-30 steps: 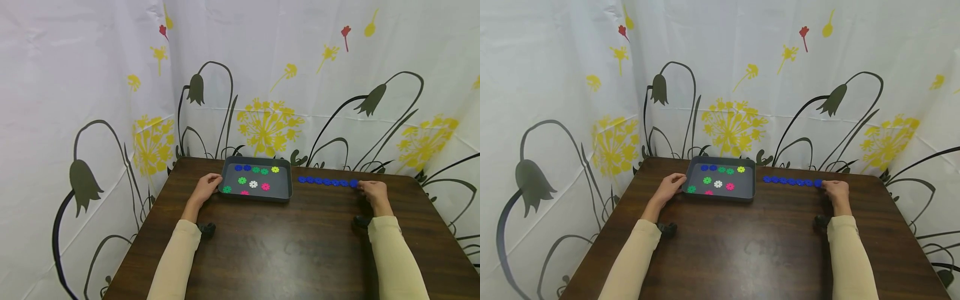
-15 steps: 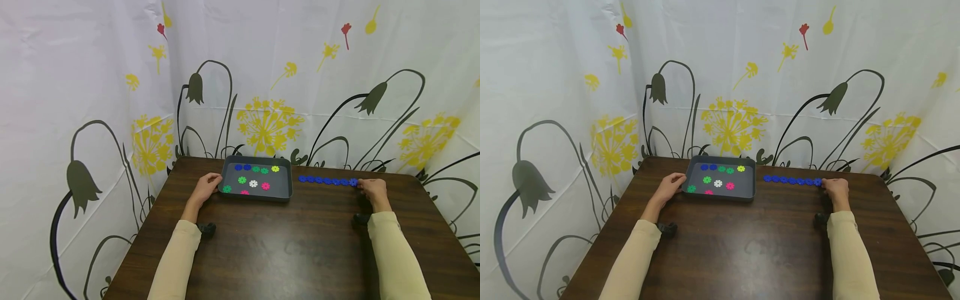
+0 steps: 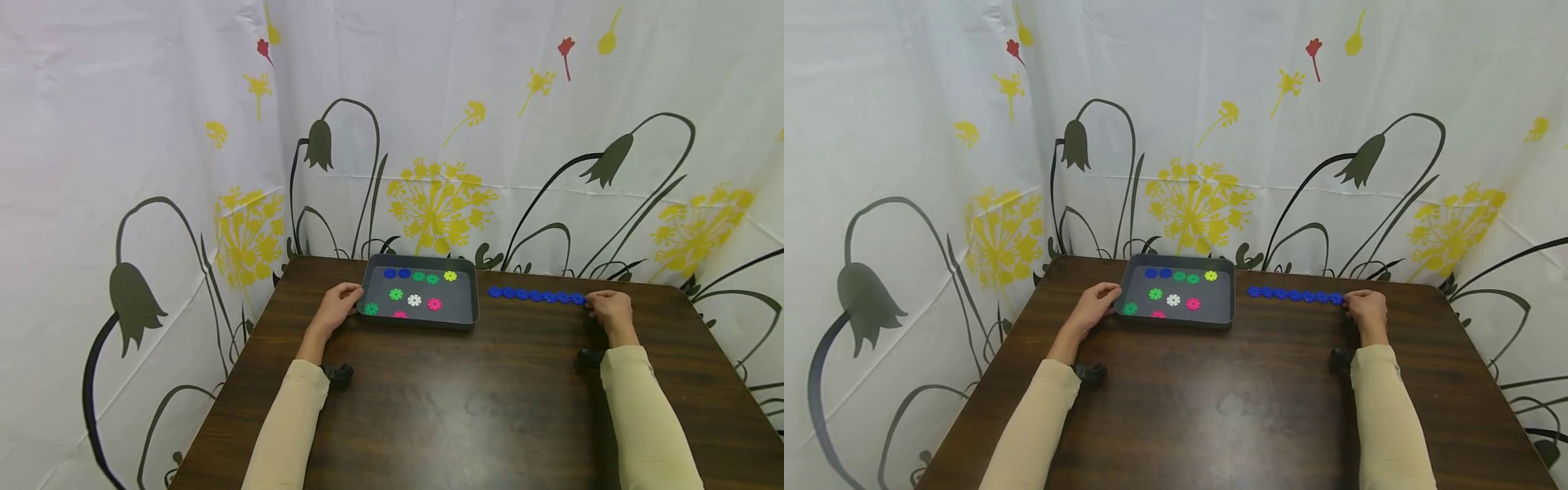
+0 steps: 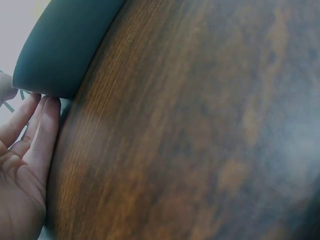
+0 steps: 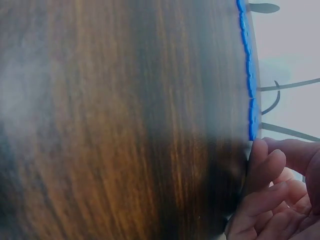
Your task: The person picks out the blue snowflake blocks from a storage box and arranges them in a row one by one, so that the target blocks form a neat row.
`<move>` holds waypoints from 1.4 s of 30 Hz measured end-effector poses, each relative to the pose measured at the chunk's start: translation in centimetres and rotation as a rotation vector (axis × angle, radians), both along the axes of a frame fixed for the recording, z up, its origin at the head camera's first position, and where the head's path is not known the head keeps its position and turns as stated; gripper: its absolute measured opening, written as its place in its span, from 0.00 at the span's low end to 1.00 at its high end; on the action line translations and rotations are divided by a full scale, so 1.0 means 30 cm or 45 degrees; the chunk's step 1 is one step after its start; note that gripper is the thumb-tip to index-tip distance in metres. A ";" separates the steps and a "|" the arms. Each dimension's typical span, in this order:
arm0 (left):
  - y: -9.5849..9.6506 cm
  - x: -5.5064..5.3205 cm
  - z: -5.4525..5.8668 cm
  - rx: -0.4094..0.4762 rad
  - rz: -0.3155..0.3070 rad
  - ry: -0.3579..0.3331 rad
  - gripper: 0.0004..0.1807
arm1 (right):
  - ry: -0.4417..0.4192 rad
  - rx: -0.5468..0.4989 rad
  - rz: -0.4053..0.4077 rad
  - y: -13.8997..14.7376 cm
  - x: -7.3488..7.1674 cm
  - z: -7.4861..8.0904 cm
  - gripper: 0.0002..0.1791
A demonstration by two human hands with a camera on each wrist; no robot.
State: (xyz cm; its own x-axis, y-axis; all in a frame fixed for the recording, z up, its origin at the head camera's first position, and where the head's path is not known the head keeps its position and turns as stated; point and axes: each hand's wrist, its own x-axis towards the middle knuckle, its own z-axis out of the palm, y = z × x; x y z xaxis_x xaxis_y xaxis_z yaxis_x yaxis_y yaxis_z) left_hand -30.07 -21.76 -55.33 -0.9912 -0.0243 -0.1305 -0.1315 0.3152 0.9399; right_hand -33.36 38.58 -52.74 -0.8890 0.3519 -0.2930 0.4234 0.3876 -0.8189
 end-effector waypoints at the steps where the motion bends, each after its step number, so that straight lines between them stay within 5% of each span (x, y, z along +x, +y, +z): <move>1: 0.000 0.000 0.001 0.001 0.001 0.003 0.25 | 0.005 0.005 0.000 -0.002 0.002 0.002 0.20; 10: 0.003 0.008 0.007 0.014 0.001 0.010 0.26 | 0.023 0.052 -0.016 -0.022 0.015 0.005 0.22; 18: -0.003 0.020 0.026 0.020 0.005 -0.004 0.25 | 0.114 0.246 0.127 -0.113 0.016 0.041 0.26; 30: -0.004 0.018 0.011 0.021 -0.010 0.019 0.24 | 0.285 0.318 0.415 -0.377 -0.045 0.175 0.22; 42: -0.001 0.015 0.002 0.043 0.005 0.014 0.21 | 0.305 0.214 0.582 -0.647 -0.096 0.194 0.18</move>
State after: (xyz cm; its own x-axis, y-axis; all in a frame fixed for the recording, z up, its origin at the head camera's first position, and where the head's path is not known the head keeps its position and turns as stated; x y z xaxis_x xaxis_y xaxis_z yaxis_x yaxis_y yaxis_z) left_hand -29.60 -21.78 -55.27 -0.9925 -0.0237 -0.1201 -0.1219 0.2827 0.9514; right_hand -36.24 19.17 -46.91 -0.9974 -0.0619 -0.0365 -0.0100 0.6225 -0.7825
